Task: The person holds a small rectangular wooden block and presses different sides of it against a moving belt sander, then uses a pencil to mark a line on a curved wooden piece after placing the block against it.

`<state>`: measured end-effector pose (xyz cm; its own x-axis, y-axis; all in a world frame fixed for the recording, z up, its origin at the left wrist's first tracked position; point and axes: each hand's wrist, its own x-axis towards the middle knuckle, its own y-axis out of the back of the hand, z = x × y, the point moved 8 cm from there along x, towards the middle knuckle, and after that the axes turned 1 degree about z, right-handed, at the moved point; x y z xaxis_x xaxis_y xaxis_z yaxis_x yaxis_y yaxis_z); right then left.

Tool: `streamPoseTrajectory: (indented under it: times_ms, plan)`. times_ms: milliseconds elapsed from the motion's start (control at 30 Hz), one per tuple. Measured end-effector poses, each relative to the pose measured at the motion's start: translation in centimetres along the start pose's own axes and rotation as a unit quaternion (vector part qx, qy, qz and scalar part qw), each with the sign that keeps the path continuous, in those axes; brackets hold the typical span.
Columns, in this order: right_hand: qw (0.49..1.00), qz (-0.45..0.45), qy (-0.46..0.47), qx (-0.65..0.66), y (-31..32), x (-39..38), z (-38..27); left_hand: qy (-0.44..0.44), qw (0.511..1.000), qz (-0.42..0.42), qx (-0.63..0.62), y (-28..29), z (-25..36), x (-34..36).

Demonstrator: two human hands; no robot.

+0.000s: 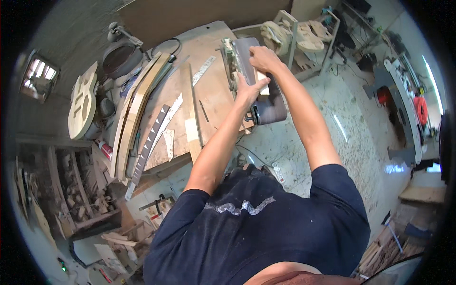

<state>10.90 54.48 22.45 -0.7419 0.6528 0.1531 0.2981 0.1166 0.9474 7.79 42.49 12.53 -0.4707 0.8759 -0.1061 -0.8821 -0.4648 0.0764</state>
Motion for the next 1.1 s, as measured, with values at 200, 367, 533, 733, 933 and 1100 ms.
streamPoseTrajectory:
  times_ms: [200,367,533,733,933,1100]
  plan:
    - [0.999,-0.035,0.017,0.032,0.0,-1.4,0.0,-0.061,0.993,0.040,0.093,0.6,1.7,-3.0]
    - [0.968,-0.101,0.060,0.221,1.9,-6.3,-11.4,-0.004,0.981,-0.064,-0.181,5.9,1.0,-9.2]
    - [0.903,-0.166,0.101,0.384,-3.4,-9.8,-22.2,0.062,0.946,-0.052,-0.314,15.9,-2.0,-16.3]
    - [0.889,-0.163,0.028,0.428,-15.4,-15.7,-25.5,0.090,0.845,0.177,-0.497,28.5,-12.4,-21.5]
    - [0.784,-0.256,-0.064,0.562,-20.1,-17.9,-30.3,0.091,0.822,0.183,-0.531,33.0,-15.3,-24.9]
    - [0.793,-0.304,-0.070,0.524,-22.0,-16.6,-29.1,0.097,0.893,0.401,-0.177,42.8,-18.9,-29.3]
